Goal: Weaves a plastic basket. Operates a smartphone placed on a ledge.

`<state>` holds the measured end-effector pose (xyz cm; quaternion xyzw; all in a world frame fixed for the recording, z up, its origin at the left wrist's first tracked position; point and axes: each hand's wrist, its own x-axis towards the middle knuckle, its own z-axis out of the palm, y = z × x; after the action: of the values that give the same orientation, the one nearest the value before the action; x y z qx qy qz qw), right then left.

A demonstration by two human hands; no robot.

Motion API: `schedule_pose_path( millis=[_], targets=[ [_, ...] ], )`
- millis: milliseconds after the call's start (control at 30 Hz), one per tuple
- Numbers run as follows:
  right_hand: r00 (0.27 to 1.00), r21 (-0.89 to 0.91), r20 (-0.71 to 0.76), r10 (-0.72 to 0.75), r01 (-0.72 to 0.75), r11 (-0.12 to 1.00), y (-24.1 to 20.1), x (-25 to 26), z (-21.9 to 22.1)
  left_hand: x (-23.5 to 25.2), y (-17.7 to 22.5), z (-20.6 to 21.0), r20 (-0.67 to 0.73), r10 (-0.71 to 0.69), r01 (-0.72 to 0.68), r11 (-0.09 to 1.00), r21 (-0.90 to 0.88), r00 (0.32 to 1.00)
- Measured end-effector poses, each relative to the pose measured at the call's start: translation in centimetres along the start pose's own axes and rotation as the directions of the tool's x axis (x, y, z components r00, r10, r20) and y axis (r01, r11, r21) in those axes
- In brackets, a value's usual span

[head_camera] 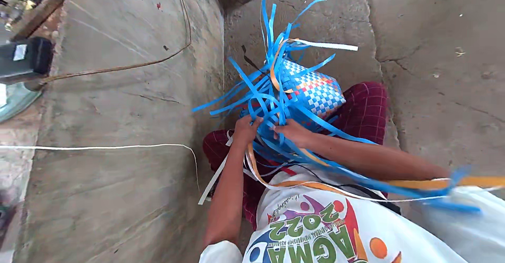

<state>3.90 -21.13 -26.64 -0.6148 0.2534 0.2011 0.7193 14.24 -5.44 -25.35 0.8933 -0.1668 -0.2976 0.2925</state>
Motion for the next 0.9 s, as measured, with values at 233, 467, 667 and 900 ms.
schedule_pose_path(
  millis=[233,467,667,900],
  targets=[
    [0.876,0.152,-0.104,-0.471,0.482,0.863,-10.4,-0.9,-0.8,-0.2,-0.9,0.3,-0.021,0.124,-0.124,0.992,-0.001,0.992],
    [0.965,-0.315,-0.039,-0.260,0.236,0.919,-4.6,2.8,-1.4,-0.2,1.1,-1.2,0.154,-0.070,0.065,0.997,0.036,0.986],
    [0.969,-0.201,-0.067,-0.236,0.219,0.955,0.6,-0.6,-0.7,1.1,2.4,-1.7,0.200,-0.056,0.053,0.998,0.017,0.978],
    [0.859,-0.121,-0.171,-0.484,0.469,0.875,-3.2,-4.2,-2.2,1.5,3.2,-0.6,0.148,-0.181,0.164,0.979,0.119,0.972]
  ],
)
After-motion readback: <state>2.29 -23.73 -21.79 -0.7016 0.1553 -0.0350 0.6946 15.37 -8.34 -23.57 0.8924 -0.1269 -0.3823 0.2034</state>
